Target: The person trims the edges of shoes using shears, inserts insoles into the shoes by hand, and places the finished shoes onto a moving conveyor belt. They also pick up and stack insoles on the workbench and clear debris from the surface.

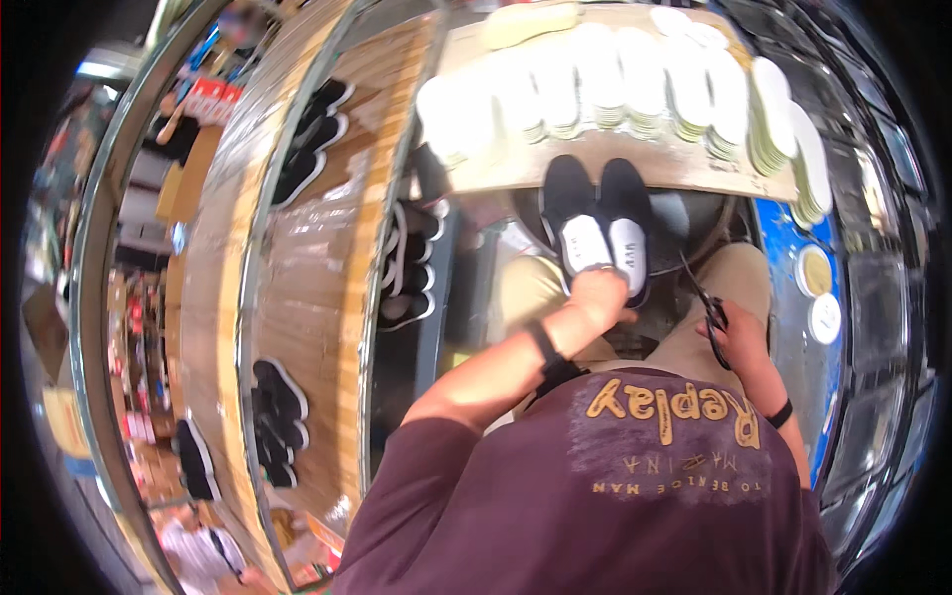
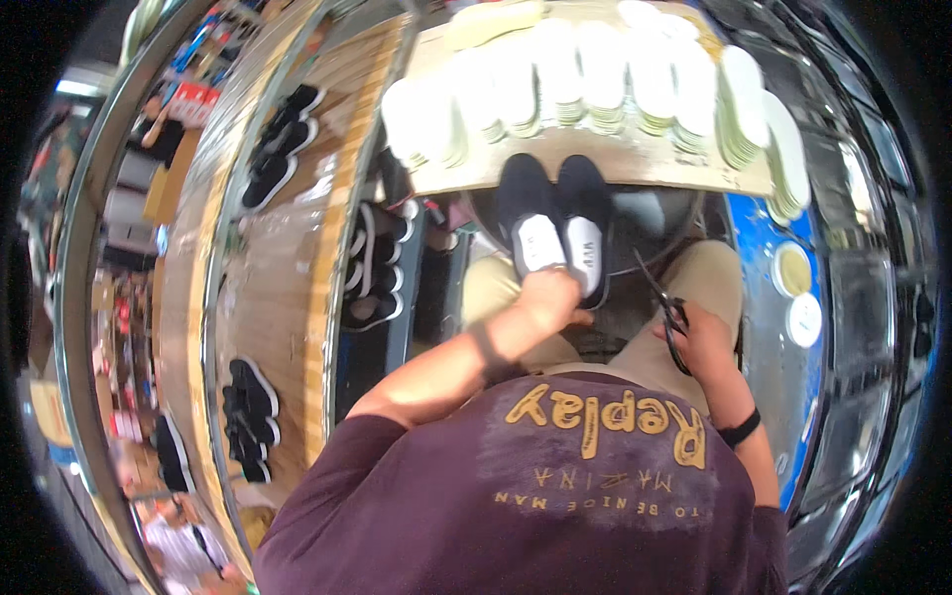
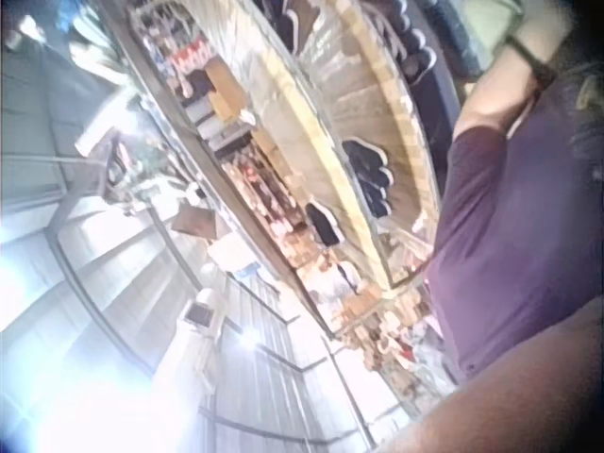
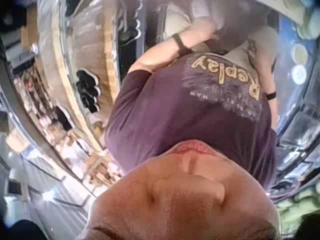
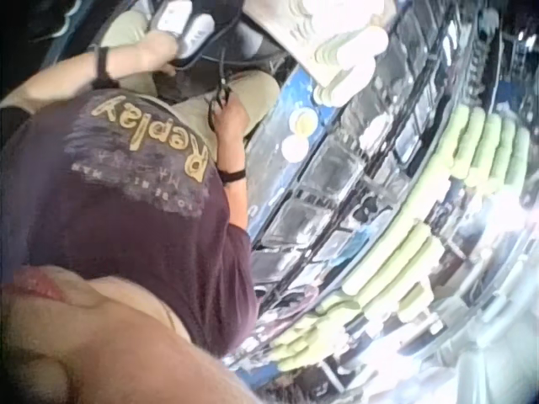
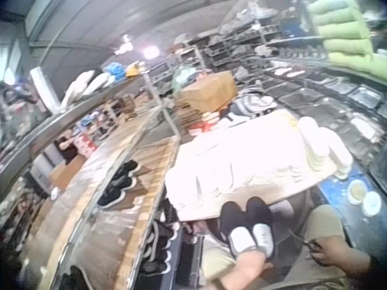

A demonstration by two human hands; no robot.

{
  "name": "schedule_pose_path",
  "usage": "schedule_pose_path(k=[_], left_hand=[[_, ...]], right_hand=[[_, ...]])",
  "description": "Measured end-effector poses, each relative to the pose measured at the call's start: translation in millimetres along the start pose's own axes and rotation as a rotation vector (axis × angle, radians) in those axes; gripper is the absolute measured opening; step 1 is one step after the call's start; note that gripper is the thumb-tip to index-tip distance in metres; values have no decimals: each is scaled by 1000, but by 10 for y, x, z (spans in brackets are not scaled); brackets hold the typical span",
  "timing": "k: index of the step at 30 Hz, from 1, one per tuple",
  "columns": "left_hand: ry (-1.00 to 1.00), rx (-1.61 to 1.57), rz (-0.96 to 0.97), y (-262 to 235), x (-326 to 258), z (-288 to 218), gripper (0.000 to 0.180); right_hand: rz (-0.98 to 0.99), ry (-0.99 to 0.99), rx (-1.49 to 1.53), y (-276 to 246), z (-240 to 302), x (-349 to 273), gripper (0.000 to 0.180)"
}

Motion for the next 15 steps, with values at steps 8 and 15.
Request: schedule_pose_path(k=[8,15], left_hand=[[79,21,-637,-966,-1225,868,33],[-1091,353,-781,-2036,-3658,3290,59]], right_hand=[[31,-23,-56,-106,167,-2,42],[52,-88,-106,66,180,47,42]])
Point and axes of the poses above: each hand's wrist, its own x-axis towards the middle knuckle, its own y-axis out of the palm, z = x × y, the point moved 8 cm from there along x, towards the middle knuckle, and after that the axes turned 11 degrees about -x, right-handed, at the moved point
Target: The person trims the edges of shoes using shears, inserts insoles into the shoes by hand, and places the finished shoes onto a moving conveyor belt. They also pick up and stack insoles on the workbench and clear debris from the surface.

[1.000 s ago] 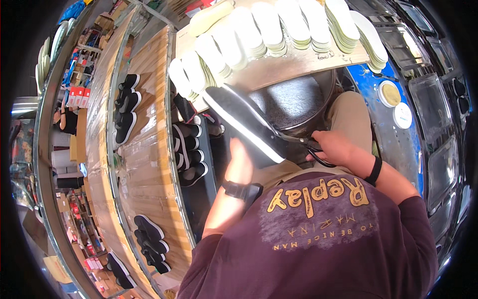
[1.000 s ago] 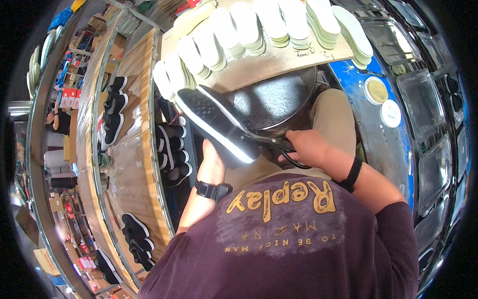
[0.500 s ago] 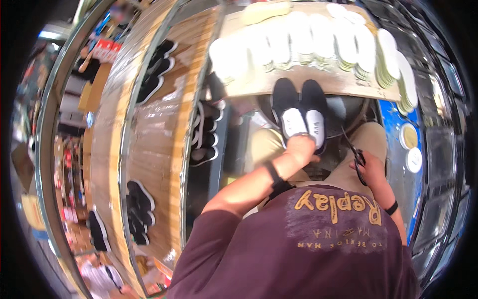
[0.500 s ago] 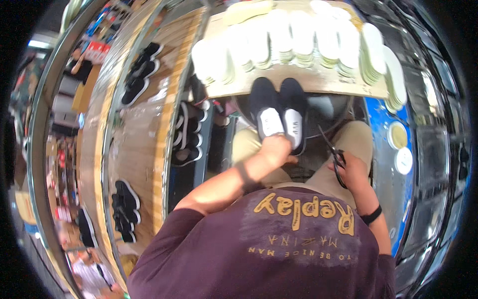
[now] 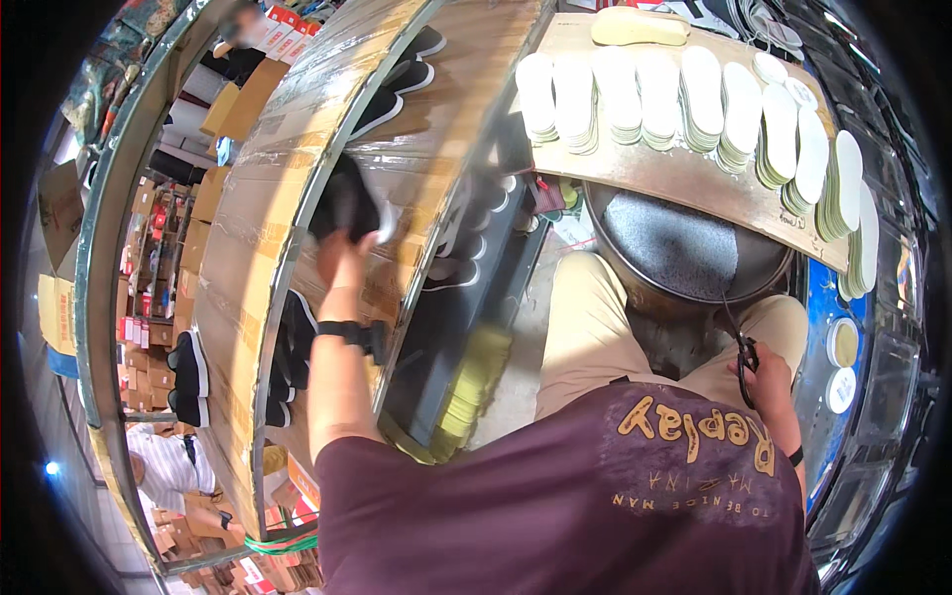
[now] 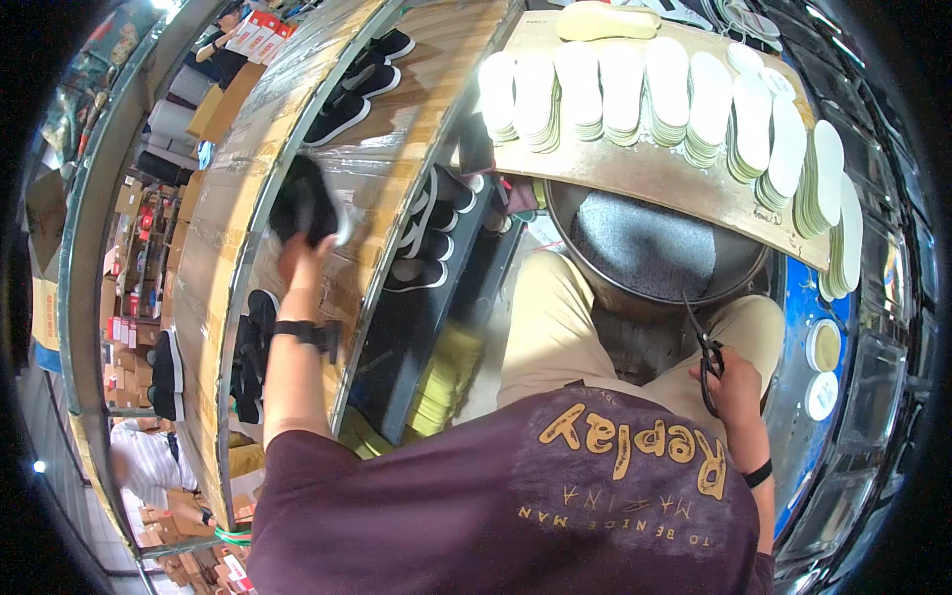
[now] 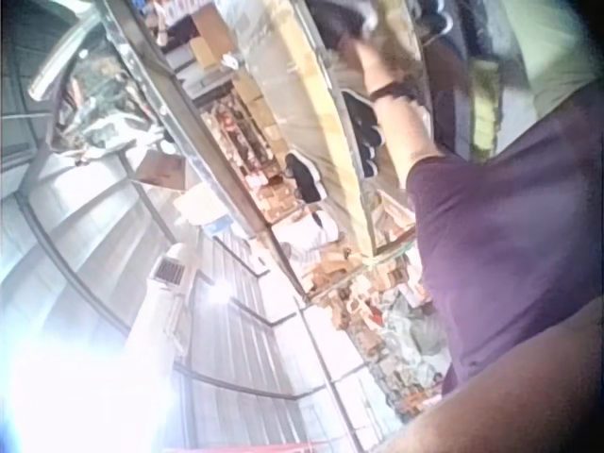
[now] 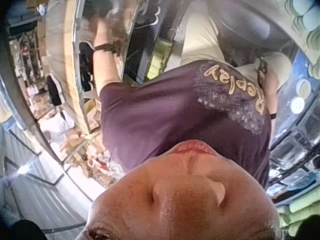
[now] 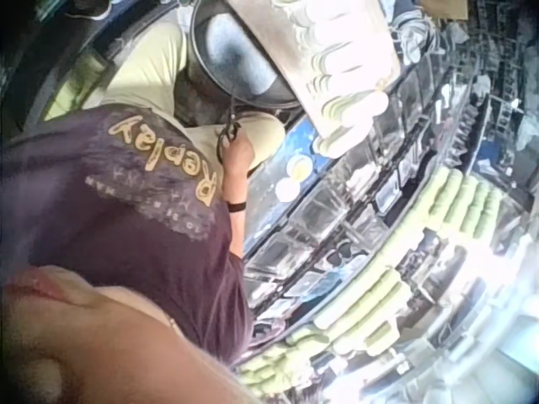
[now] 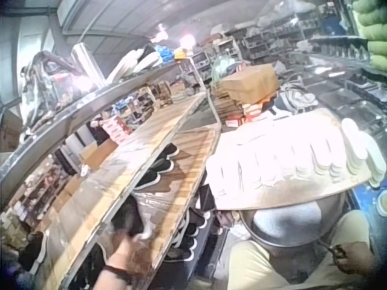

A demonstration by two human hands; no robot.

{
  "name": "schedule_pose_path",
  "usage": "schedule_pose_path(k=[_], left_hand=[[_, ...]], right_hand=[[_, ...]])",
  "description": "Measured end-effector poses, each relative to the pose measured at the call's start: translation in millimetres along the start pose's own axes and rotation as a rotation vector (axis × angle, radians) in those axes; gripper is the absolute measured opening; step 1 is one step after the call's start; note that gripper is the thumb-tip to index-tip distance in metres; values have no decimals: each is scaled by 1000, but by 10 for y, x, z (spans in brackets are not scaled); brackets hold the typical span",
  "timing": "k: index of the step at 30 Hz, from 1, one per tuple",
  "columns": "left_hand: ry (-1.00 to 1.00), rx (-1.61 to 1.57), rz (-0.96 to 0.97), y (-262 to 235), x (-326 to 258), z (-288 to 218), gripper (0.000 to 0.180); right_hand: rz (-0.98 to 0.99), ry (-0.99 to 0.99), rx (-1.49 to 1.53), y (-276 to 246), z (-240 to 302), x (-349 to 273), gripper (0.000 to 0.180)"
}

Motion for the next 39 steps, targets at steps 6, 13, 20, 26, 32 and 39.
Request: schedule_pose_path(k=[6,13,20,26,32,39], left_hand=[[-292,150,370,174,90,982,44],[371,-357,146,462,-422,-1761,24],[943,-711,405,1279,-1978,-3995,21],[1150,-457,568,1609,-2769,-4386,46],[1145,-422,463,1642,-2982,-4409,67],[1048,-287,438,1847,-2877,-4380,56]], right_hand=[[7,39,-11,-19,6,-25,44],[7,51,5,19,-205,-17,52],[-301,353,69,-484,-1136,-575,19],[-423,850,-206,-730,-2743,-1965,14],[-338,1545,-303,-597,-3905,-4529,25],[-275,2129,-242,-48,-3868,-7141,30]])
Point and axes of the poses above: each hand's wrist, its own x-axis towards the middle knuckle, its own y-axis out of the palm, z = x × y, the point moved 8 cm from there along x, towards the middle knuckle, and after that the axes turned 11 degrees about -x, right-handed, at the moved point
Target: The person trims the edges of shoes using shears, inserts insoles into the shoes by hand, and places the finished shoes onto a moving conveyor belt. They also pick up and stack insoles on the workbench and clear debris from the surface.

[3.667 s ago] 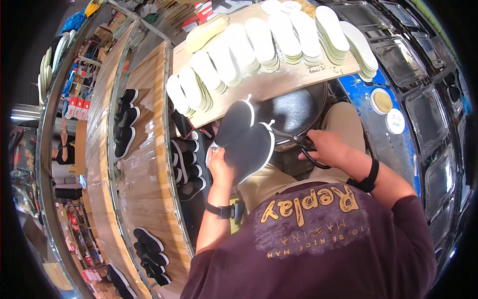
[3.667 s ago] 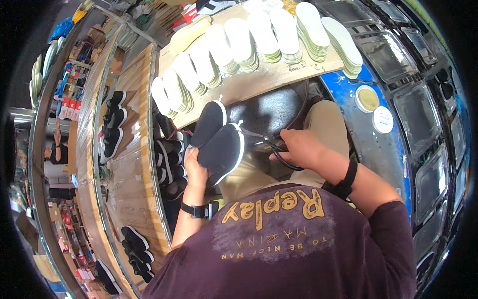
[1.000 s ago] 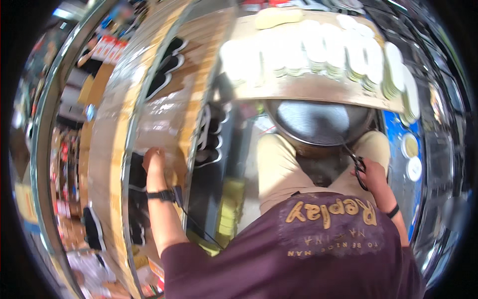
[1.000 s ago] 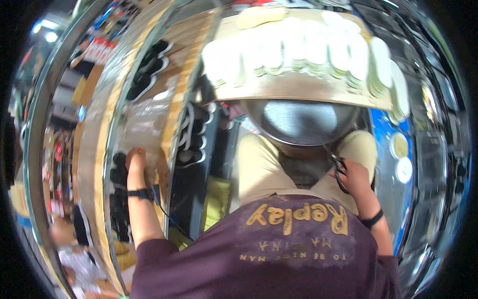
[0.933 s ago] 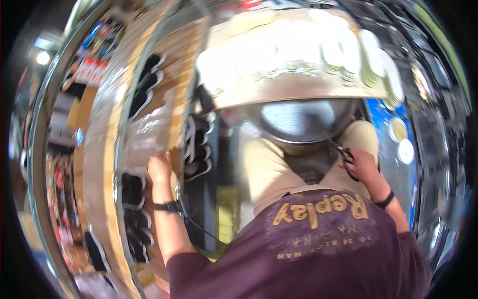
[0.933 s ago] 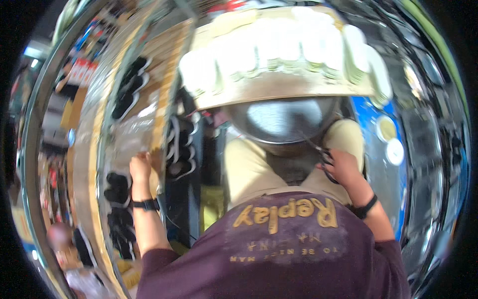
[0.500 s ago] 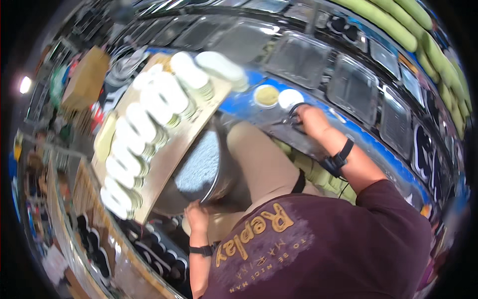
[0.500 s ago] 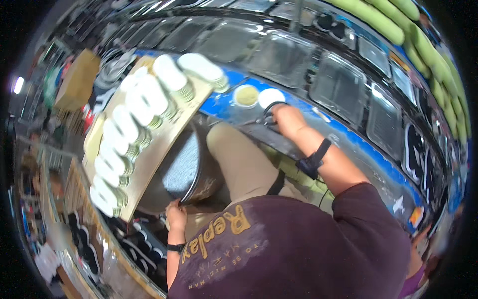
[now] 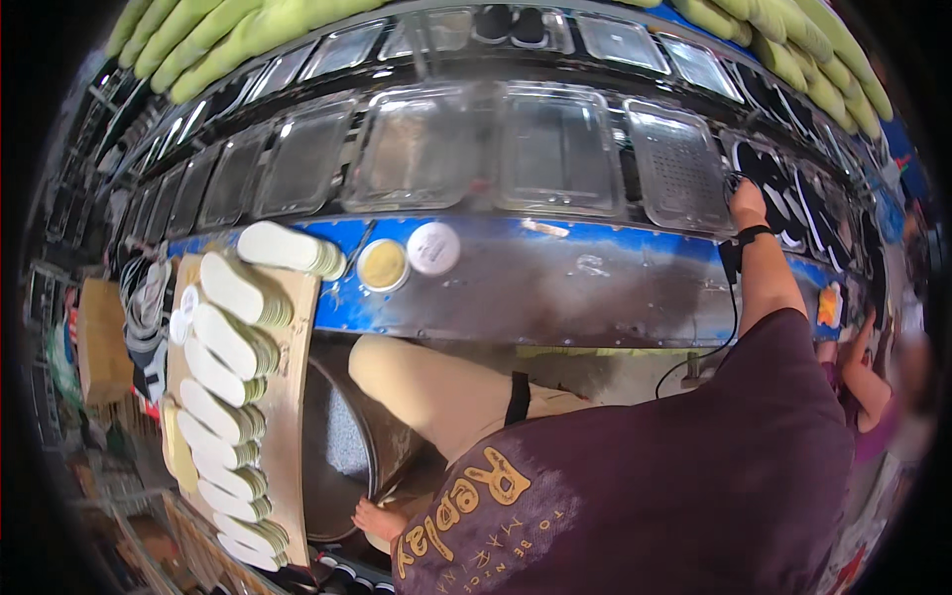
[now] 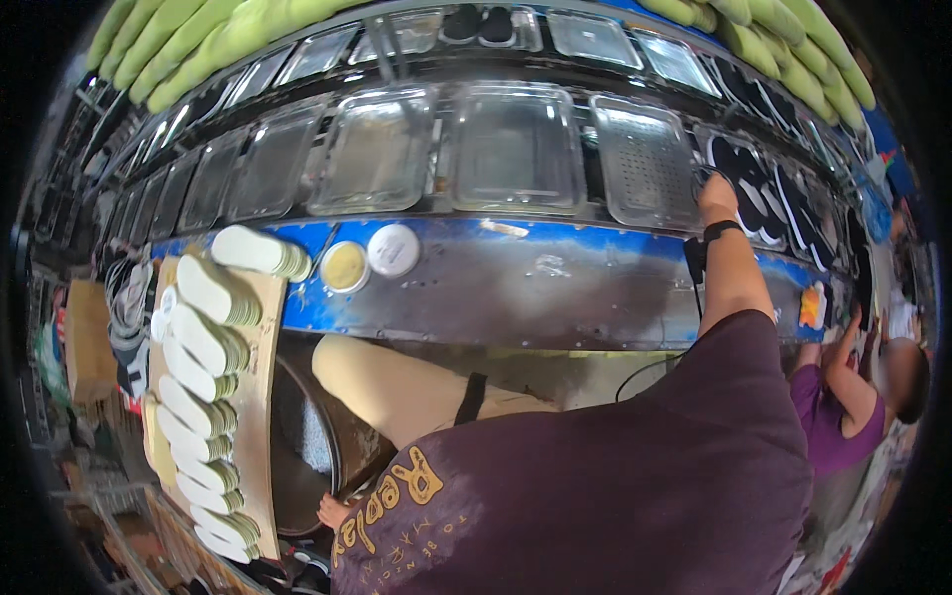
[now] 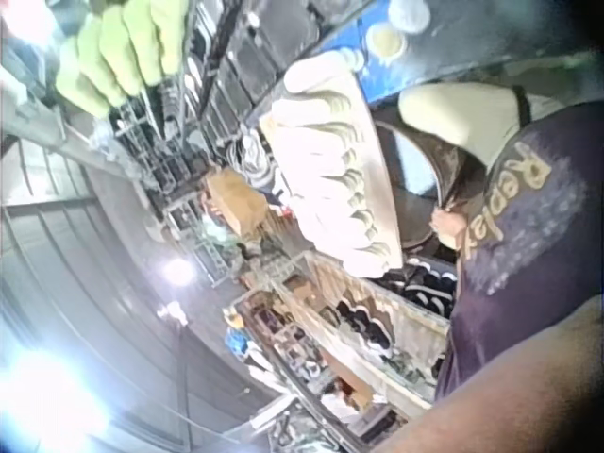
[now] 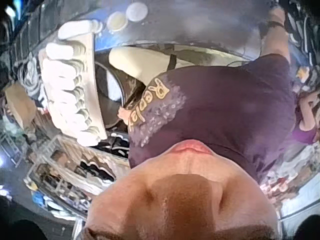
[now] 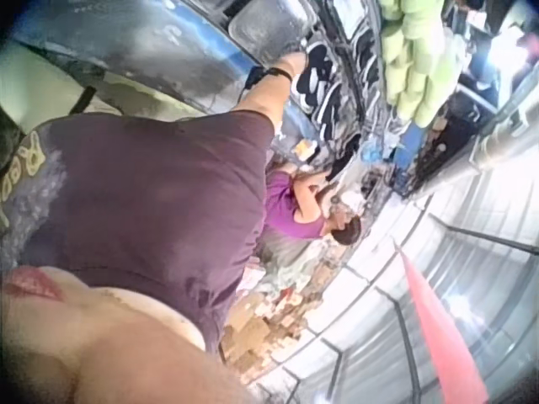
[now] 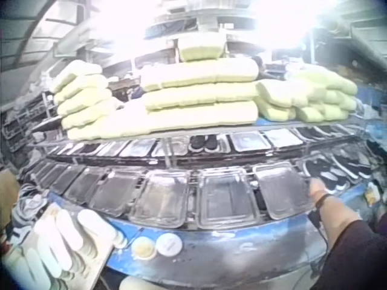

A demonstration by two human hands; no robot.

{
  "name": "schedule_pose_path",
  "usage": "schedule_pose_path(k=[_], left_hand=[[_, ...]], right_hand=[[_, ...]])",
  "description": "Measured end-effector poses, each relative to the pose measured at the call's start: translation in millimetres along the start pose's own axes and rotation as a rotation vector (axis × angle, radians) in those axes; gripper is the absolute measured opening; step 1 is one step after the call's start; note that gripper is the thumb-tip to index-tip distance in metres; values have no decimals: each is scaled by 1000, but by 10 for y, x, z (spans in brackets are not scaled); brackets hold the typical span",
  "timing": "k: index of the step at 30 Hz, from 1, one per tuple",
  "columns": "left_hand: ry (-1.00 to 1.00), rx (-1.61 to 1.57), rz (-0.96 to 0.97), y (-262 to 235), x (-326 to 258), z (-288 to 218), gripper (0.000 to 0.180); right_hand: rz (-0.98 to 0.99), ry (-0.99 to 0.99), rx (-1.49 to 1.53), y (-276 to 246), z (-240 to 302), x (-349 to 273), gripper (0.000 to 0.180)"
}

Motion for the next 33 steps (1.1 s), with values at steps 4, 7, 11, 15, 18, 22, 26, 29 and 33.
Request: schedule_pose_path(k=[4,7,11,15,18,22,26,29,33], left_hand=[[-68,67,84,8,49,60,54],[38,138,75,72,144,-20,50],[1,167,71,130,190,194,48],[29,213,99,129,238,175,47],[-95,141,198,253,326,237,47],[-55,149,234,121,231,56,45],[-69,148,144,-15,151,28,44],[16,161,72,8,174,-19,28],[47,78,-40,3,159,-55,34]], right_hand=[[-40,129,-22,155,-844,212,32],[0,192,-119,253,-1479,222,33],[89,196,-145,473,-1729,425,36],[148,229,-187,670,-1954,617,38],[227,265,-212,835,-2100,758,38],[138,-3,-211,593,-1597,845,31],[-58,-131,-8,202,-677,322,41],[17,-113,-149,378,-465,103,49],[-199,-244,-31,-149,-67,125,46]])
Point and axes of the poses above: each hand's wrist, its own x-axis towards the middle knuckle, its own y-axis out of the palm, z = x × y, the point moved 8 cm from there along x, towards the middle knuckle, and after that the axes turned 11 degrees about -x, right-handed, at the moved point
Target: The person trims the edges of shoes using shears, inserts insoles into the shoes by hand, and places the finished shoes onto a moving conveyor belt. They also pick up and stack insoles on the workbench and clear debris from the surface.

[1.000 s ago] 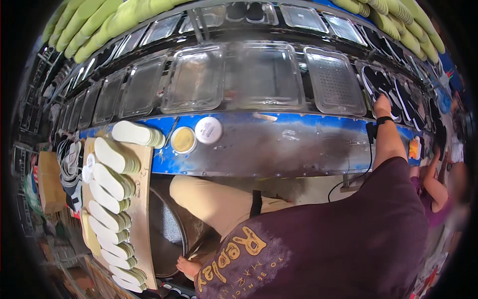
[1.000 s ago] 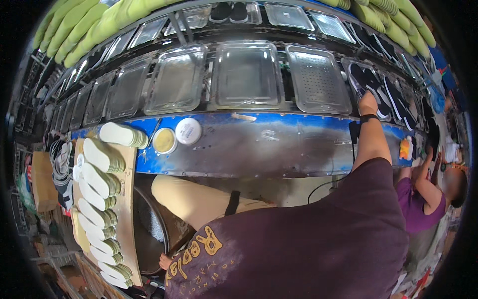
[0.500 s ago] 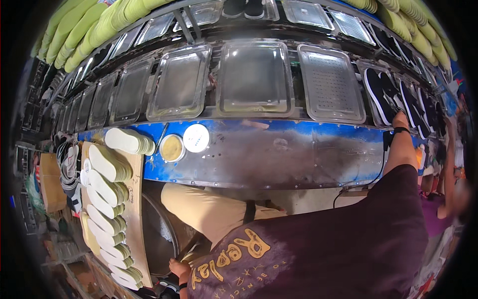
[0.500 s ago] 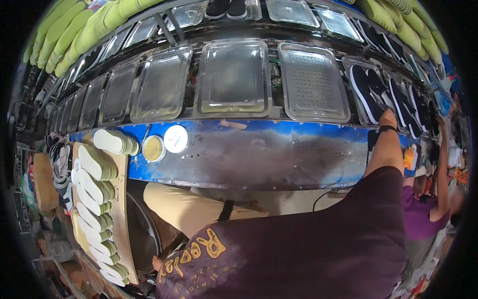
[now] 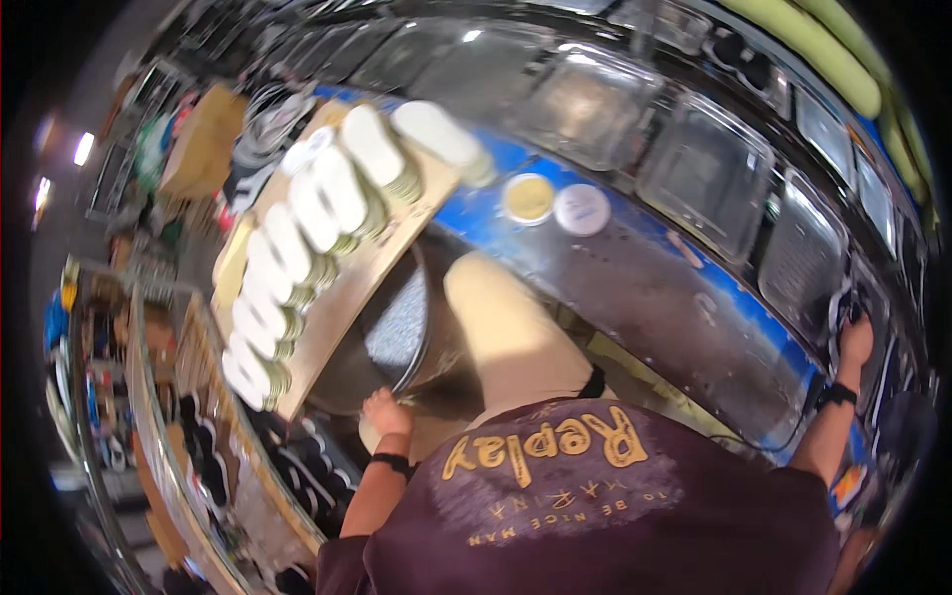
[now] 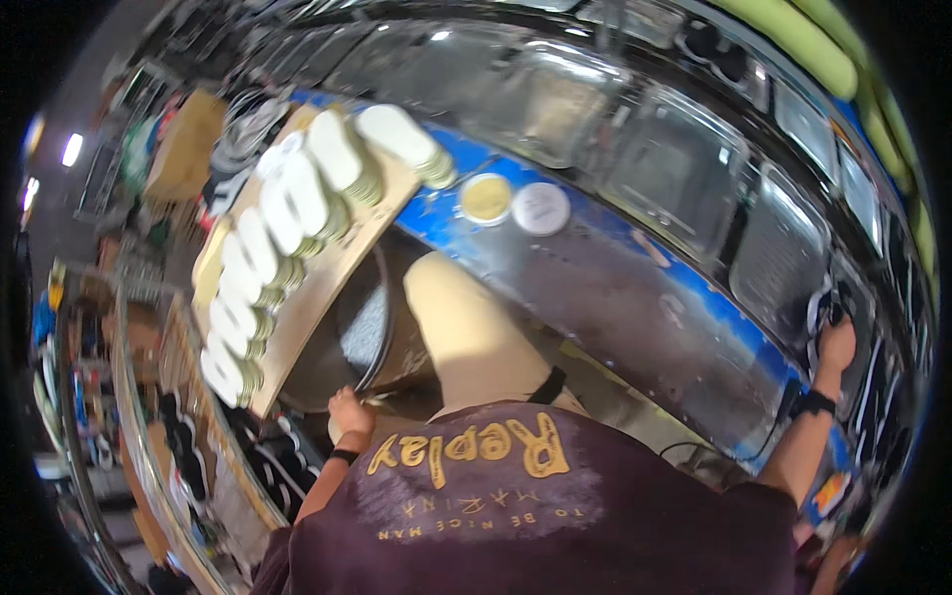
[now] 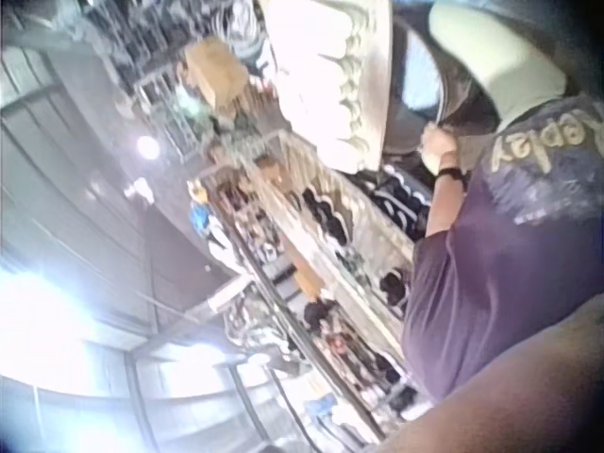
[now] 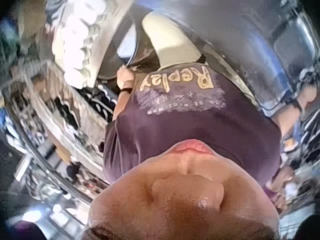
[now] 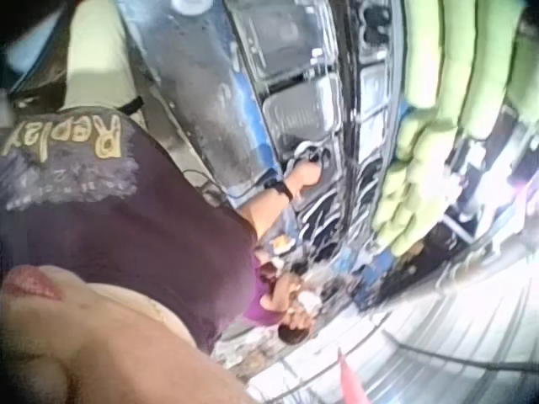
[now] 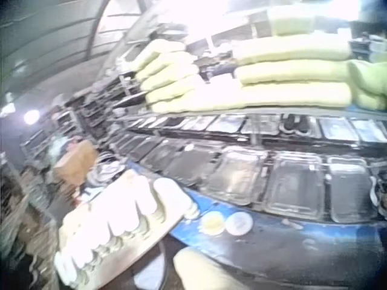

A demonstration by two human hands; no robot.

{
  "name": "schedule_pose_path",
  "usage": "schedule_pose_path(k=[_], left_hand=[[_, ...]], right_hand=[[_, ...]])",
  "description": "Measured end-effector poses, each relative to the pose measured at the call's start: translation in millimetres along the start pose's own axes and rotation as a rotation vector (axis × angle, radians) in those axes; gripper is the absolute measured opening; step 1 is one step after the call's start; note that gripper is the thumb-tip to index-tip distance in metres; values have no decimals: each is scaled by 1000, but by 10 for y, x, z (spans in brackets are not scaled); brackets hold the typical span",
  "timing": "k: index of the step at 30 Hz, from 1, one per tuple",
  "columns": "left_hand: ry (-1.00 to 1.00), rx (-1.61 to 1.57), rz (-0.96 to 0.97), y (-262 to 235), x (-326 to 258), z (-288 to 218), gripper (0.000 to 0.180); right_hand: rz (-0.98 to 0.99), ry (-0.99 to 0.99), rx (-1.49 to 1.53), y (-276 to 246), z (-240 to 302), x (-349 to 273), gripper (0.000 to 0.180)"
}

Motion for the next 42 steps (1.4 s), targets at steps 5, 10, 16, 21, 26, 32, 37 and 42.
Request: schedule_pose_path(k=[5,10,16,21,26,32,37,42], left_hand=[[-93,-11,71,-56,-97,2,46],[-42,-133,-25,-211,-165,5,41],[-6,-702,-182,-646,-255,62,19],[-80,-1282,-302,-859,-270,78,15],[-257,-1004,-247,-874,-200,377,21],[-259,-824,-44,-1024,355,180,41],[-461,-649,28,-734,687,4,41],[-244,-618,-296,-851,479,164,30]], right_hand=[[-143,-361,359,-1239,1911,-838,31],[-235,-983,782,-2473,3539,-2201,28],[-115,-1774,1005,-3230,5115,-3992,28],[-59,-2005,1020,-3383,5853,-5634,23],[153,-2223,875,-3150,5707,-6314,22],[352,-2082,872,-3208,5554,-5751,27],[398,-1796,903,-3295,5525,-5294,30],[364,-1541,1087,-3362,5498,-4928,30]])
Point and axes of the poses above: each hand's wrist, its own x-axis towards the middle knuckle, its own y-axis out of the palm, z = x × y, the point moved 8 cm from there along x, towards the middle knuckle, and after that the axes turned 11 degrees about -x, right-handed, at the moved point
